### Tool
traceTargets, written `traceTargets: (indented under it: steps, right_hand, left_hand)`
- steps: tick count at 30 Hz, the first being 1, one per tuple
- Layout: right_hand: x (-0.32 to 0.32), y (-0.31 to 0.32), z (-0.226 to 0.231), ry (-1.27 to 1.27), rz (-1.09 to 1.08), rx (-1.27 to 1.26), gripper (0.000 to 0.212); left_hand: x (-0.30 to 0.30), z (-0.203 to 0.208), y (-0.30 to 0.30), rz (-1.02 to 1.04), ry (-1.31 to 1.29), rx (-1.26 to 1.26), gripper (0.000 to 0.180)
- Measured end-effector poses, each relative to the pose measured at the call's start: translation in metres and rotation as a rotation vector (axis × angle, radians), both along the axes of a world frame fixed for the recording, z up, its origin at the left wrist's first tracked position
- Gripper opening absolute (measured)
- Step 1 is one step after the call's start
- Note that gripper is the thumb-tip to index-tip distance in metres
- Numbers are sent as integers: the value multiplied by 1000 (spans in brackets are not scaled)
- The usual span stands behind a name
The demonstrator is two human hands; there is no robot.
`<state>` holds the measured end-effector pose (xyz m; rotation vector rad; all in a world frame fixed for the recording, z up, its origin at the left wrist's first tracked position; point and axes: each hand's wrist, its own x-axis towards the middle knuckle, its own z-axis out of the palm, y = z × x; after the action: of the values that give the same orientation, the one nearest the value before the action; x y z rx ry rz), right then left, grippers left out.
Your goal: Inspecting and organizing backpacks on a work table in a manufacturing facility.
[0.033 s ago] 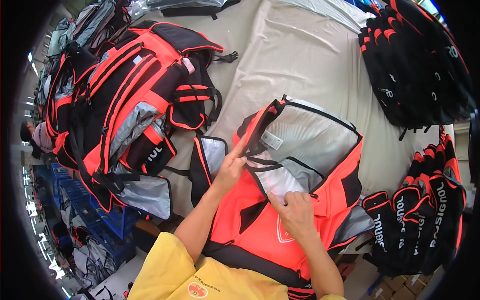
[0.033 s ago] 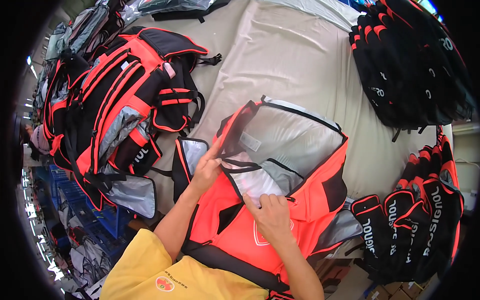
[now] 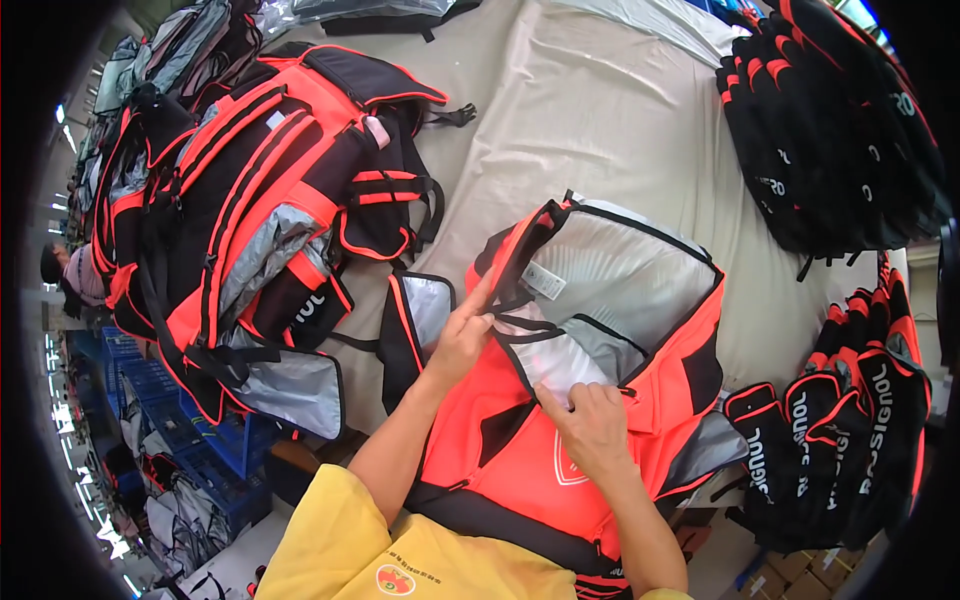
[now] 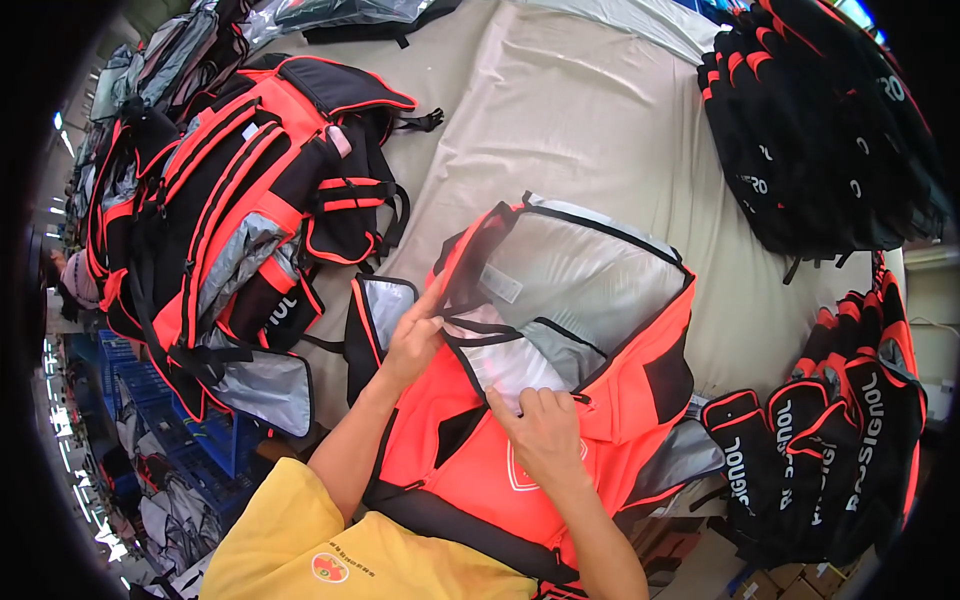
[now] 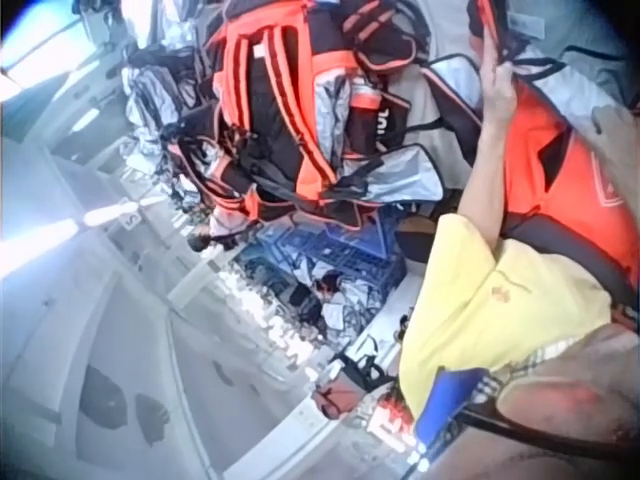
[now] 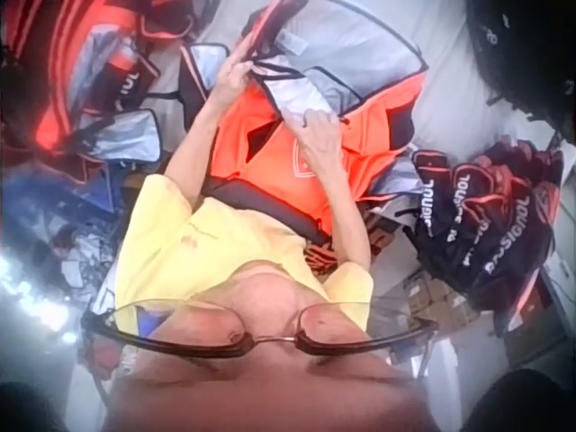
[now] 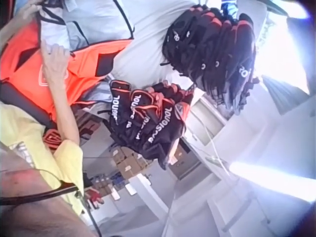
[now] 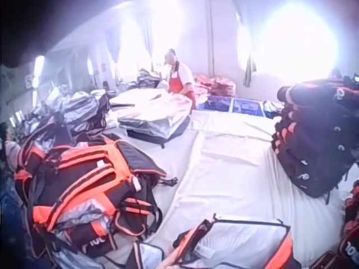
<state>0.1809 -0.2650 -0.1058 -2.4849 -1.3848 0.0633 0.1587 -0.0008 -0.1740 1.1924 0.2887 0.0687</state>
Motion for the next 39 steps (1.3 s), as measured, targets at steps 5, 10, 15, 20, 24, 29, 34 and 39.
traceTargets:
  steps: [5, 10, 15, 20, 24, 29, 34, 39]
  right_hand:
    - [-3, 0, 0, -2, -4, -8, 47]
    - [-3, 3, 0, -11, -7, -19, 46]
    - [-3, 3, 2, -20, -25, -16, 47]
    - [-5, 0, -3, -34, -17, 22, 47]
    - [-7, -4, -3, -15, -16, 45, 46]
    - [-3, -1, -4, -60, -51, 106, 46]
    - [2, -8, -6, -64, -91, 99, 45]
    - [-5, -5, -7, -58, -122, 150, 31]
  left_hand:
    - [0, 1, -3, 25, -12, -132, 75]
    - [-1, -2, 0, -28, -50, -201, 78]
    - [0, 4, -7, 40, -78, -43, 72]
    - [-5, 2, -16, 61, -16, 336, 69]
    - [-5, 9, -16, 44, -20, 390, 68]
    - [9, 32, -25, 143, 20, 356, 62]
    - [54, 66, -59, 457, -227, 1229, 50]
    - [95, 58, -100, -229, -416, 1182, 47]
